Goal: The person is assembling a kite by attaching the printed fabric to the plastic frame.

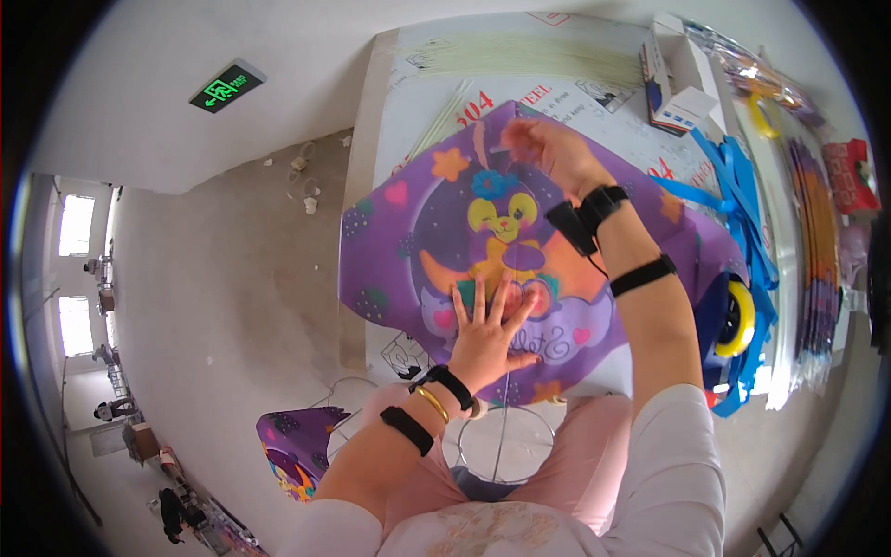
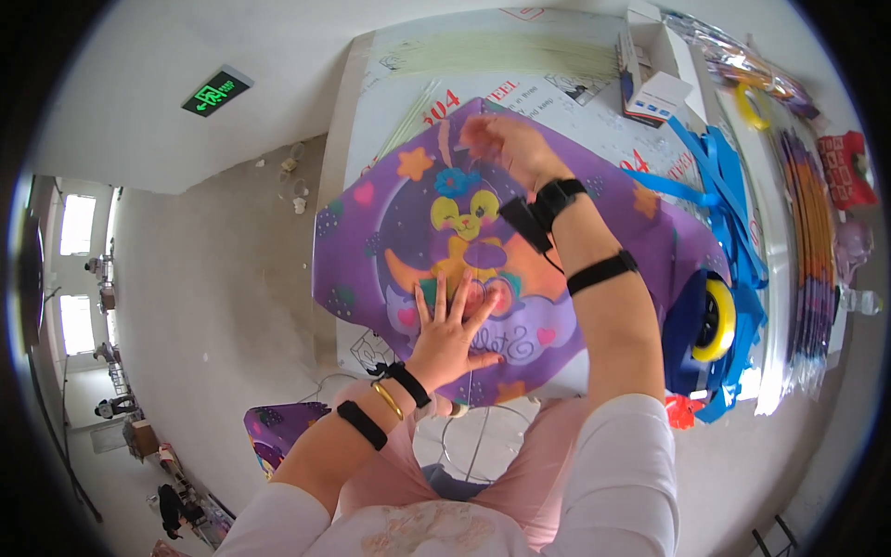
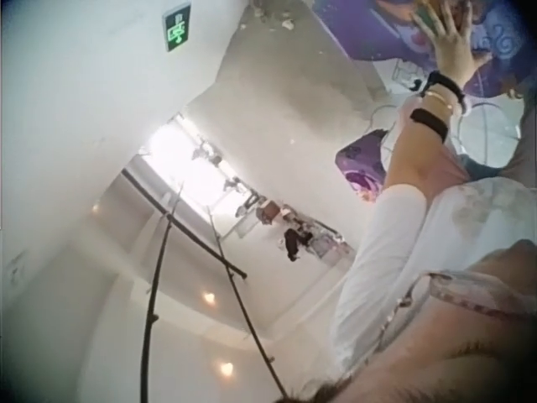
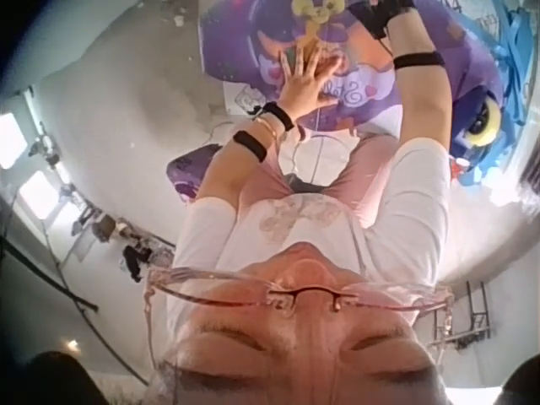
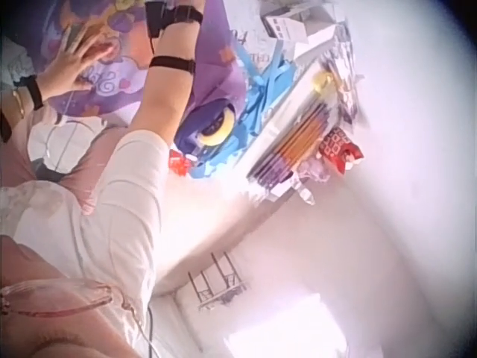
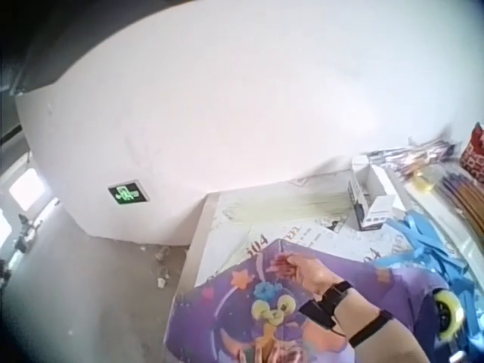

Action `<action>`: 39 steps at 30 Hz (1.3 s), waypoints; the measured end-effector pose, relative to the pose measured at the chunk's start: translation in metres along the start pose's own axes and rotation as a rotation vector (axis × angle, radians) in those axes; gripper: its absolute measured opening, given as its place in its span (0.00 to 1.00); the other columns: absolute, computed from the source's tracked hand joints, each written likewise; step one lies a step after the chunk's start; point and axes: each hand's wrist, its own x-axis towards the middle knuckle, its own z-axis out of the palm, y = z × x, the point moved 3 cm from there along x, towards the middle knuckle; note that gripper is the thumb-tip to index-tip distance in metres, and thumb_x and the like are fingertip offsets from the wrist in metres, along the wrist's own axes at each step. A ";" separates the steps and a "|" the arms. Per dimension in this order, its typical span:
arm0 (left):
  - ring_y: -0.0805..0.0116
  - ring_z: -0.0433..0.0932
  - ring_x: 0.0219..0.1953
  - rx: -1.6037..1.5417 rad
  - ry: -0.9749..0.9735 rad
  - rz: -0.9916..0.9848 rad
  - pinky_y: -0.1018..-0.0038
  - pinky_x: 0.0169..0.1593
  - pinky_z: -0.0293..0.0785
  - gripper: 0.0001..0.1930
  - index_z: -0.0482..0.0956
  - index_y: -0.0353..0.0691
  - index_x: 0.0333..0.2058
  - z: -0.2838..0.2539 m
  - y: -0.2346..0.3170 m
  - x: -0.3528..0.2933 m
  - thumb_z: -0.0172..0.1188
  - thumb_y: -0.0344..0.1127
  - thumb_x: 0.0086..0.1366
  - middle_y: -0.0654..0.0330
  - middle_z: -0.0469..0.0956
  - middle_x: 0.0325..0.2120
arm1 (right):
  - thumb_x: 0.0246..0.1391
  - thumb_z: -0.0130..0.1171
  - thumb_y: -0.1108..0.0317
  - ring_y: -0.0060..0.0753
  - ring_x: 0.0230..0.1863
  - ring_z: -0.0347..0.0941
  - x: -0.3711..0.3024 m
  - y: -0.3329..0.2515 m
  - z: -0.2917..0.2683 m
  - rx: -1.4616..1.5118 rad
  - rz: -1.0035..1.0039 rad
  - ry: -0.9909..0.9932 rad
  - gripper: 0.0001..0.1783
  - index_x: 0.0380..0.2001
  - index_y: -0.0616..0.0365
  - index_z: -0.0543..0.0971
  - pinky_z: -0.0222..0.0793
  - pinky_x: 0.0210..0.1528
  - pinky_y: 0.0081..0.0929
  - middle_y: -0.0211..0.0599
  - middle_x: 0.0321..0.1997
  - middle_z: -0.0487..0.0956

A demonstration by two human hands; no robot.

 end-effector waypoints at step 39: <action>0.37 0.43 0.70 0.057 0.243 -0.109 0.38 0.66 0.43 0.56 0.47 0.39 0.69 -0.091 0.095 -0.189 0.64 0.66 0.52 0.44 0.44 0.70 | 0.65 0.47 0.65 0.34 0.46 0.77 -0.491 0.040 0.229 0.001 0.135 0.448 0.16 0.50 0.61 0.75 0.71 0.51 0.30 0.39 0.46 0.79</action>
